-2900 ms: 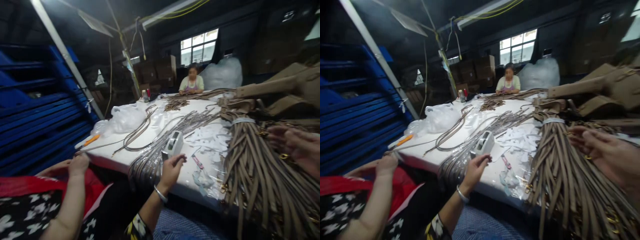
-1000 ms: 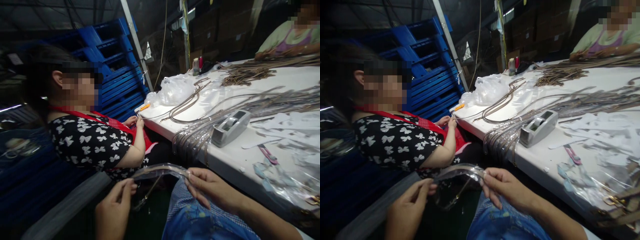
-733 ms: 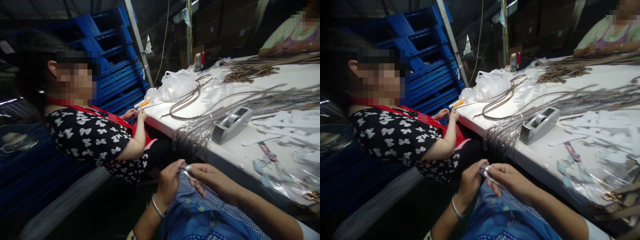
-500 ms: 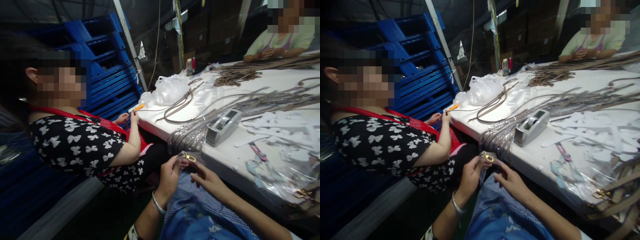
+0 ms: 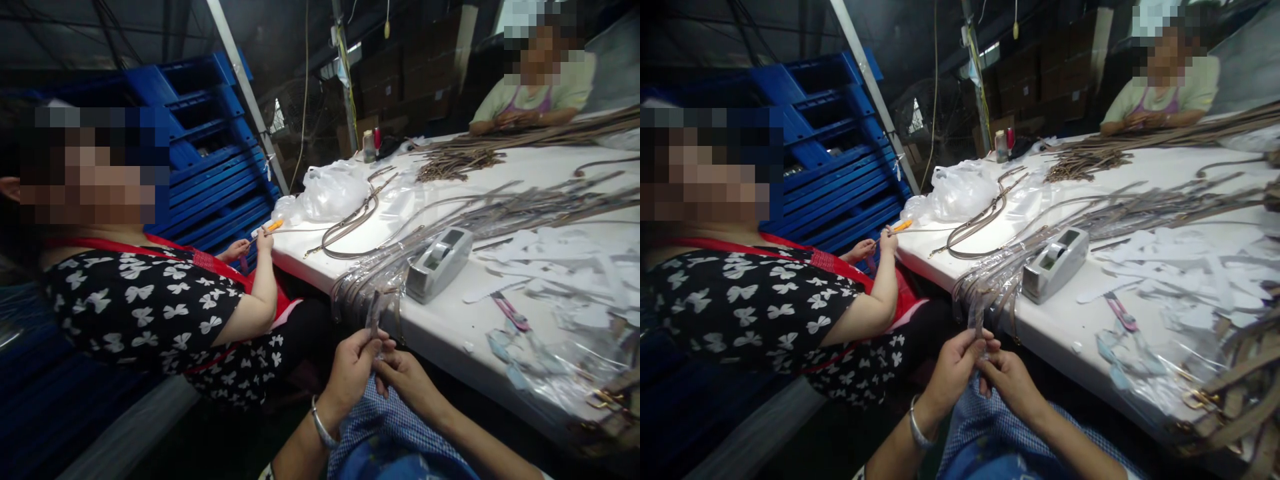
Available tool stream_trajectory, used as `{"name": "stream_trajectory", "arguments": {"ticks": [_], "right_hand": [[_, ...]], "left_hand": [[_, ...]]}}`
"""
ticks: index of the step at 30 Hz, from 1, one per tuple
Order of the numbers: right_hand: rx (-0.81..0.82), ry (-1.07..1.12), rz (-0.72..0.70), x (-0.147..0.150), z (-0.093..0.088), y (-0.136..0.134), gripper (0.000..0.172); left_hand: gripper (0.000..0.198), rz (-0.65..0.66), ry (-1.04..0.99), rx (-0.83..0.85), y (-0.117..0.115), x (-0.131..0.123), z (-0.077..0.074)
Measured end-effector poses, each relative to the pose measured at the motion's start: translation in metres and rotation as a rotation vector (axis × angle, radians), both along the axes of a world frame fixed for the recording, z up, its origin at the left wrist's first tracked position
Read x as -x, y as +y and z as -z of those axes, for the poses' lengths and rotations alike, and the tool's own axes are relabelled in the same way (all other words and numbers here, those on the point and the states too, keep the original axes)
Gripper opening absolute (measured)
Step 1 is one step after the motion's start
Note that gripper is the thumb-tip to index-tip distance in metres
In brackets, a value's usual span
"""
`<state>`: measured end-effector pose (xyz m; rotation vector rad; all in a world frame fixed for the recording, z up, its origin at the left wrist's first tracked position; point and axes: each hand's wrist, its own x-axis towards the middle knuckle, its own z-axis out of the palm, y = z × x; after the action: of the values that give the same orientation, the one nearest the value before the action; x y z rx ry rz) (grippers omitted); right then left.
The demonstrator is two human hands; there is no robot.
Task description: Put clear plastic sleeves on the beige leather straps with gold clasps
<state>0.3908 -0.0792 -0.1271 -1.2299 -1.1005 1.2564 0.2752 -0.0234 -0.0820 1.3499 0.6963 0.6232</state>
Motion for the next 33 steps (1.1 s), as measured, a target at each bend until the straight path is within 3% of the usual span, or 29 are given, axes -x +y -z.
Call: {"name": "stream_trajectory", "arguments": {"ticks": [3,5,9,12,15,18,22,27,30,33], "right_hand": [[0.002,-0.025,-0.019,-0.006,0.003,-0.004,0.052],[-0.011,-0.055,0.005,-0.015,0.001,-0.008,0.042],[0.110,0.119,0.102,-0.036,-0.013,-0.015,0.055],[0.232,0.364,-0.052,-0.042,-0.028,-0.019,0.058],[0.253,0.338,-0.234,-0.037,-0.039,-0.023,0.049],[0.296,0.387,-0.309,-0.030,-0.045,-0.026,0.041],[0.380,0.601,-0.339,-0.023,-0.051,-0.026,0.034],[0.361,0.663,-0.283,-0.017,-0.053,-0.021,0.029],[0.377,0.688,-0.245,-0.016,-0.051,-0.018,0.029],[0.380,0.720,-0.218,-0.016,-0.051,-0.016,0.028]], "left_hand": [[0.032,0.012,0.080,-0.126,0.002,0.005,0.004],[0.027,-0.054,0.153,-0.327,0.006,0.013,0.006],[0.034,-0.145,0.313,-0.775,0.019,0.032,0.011],[0.040,-0.110,0.397,-0.983,0.027,0.040,0.010],[0.044,-0.086,0.418,-1.108,0.032,0.042,0.006],[0.044,-0.080,0.427,-1.209,0.034,0.042,0.002],[0.039,-0.049,0.439,-1.298,0.031,0.043,0.004],[0.037,-0.023,0.418,-1.301,0.024,0.043,0.005],[0.038,-0.025,0.383,-1.212,0.022,0.043,0.009],[0.040,-0.004,0.320,-1.004,0.022,0.043,0.023]]}}
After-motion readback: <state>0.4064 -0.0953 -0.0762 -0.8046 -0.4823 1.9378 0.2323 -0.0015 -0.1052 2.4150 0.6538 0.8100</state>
